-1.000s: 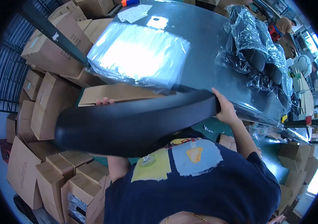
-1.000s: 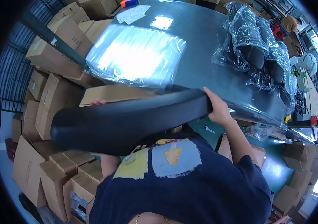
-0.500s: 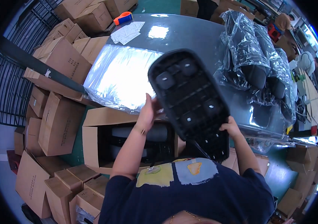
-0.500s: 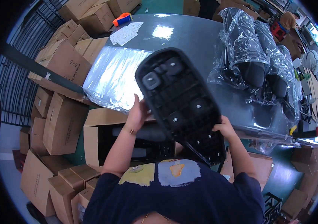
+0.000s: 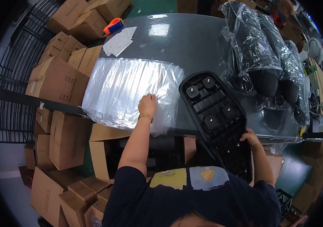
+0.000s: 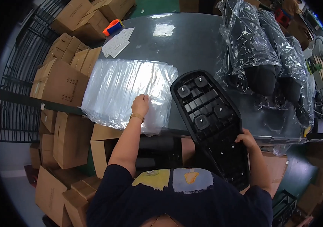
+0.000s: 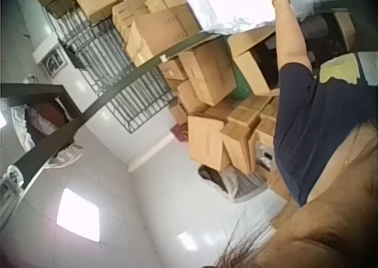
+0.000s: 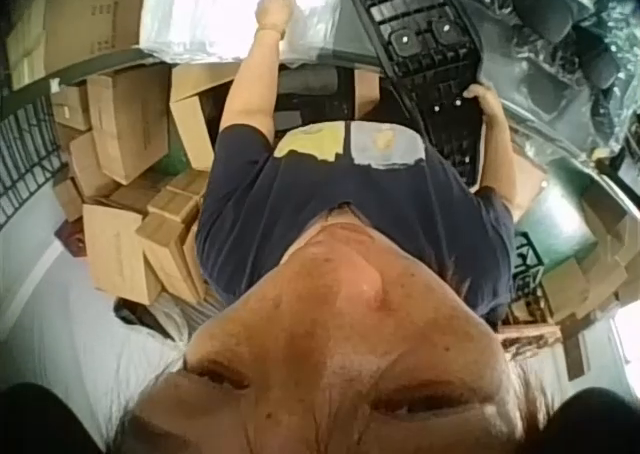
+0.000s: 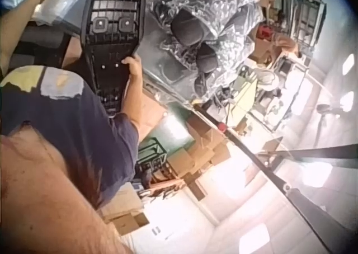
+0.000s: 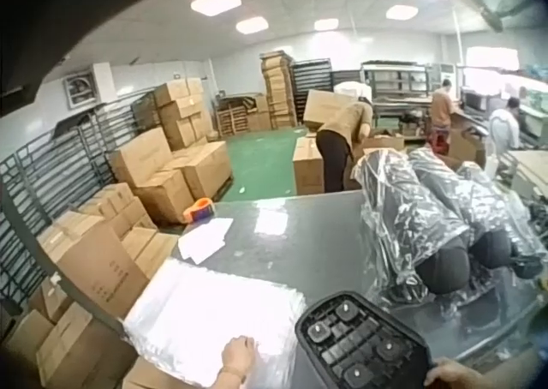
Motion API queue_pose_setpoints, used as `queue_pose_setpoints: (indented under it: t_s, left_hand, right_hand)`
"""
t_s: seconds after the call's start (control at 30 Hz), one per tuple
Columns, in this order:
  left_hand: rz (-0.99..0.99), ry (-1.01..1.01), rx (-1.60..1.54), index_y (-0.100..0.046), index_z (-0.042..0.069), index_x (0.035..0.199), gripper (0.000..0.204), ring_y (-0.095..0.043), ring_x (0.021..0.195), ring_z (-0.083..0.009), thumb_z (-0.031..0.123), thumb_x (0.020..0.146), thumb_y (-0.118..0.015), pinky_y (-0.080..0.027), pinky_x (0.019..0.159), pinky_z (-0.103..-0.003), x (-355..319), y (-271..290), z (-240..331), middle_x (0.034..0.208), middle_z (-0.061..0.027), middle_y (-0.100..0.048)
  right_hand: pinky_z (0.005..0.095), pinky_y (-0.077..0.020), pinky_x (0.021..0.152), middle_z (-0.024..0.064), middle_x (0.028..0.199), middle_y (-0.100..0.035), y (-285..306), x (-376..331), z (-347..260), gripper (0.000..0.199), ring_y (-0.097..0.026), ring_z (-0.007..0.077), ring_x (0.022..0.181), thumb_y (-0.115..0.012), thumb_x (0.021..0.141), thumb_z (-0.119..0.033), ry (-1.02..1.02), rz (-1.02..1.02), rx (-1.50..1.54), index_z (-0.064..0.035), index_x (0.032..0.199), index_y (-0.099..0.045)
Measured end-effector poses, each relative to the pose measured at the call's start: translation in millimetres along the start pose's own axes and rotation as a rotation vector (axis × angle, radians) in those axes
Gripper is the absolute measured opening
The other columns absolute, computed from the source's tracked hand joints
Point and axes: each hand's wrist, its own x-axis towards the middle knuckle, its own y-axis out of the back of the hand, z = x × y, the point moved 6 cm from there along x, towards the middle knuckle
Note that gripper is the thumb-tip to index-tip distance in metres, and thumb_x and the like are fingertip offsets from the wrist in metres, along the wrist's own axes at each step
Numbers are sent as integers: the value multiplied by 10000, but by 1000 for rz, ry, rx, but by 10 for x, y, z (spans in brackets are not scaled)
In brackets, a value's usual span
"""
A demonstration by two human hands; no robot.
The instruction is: Packing bicycle seats into plastic protective bags and organizing them for shipment in a warehouse.
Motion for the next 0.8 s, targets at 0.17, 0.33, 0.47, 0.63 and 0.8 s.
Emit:
queue_pose_setpoints:
  t_s: [0.17,0.33,0.47,0.63,0.8]
  left_hand:
    - [124,-109,65,-607,80,865,291,-577,855,-309,363,804,-632,-457,733,-429,-108,61,382,896,-119,-583]
    - [131,-115,34,-598,68,844,242,-582,831,-296,310,834,-607,-464,718,-417,-52,-11,159,871,-120,-580]
    - [142,-8,-391,-579,38,830,227,-598,749,-274,260,876,-558,-476,682,-394,98,-40,-398,822,-135,-603]
    - [-93,329,-1097,-512,1,916,146,-594,614,-140,66,834,-614,-483,523,-258,-151,70,-344,777,-90,-607]
    - [-118,420,-1138,-526,13,920,209,-548,580,-108,47,786,-682,-473,530,-237,-330,165,-383,750,-51,-593]
  right_hand:
    - [252,-480,658,62,766,-629,131,84,121,460,-596,174,681,-533,508,21,-5,2,-62,15,960,-618]
    - [267,-500,639,62,771,-635,73,26,82,447,-606,188,662,-533,482,13,25,-9,-43,11,920,-623]
    - [269,-500,629,62,765,-632,7,76,39,433,-604,191,658,-535,483,8,43,-33,-61,6,908,-618]
    - [279,-496,623,59,747,-624,6,-18,16,410,-600,193,651,-547,481,-13,5,1,-27,-4,884,-614]
    - [274,-486,615,58,733,-621,21,19,26,394,-594,194,639,-551,475,-32,34,-12,-40,-7,863,-615]
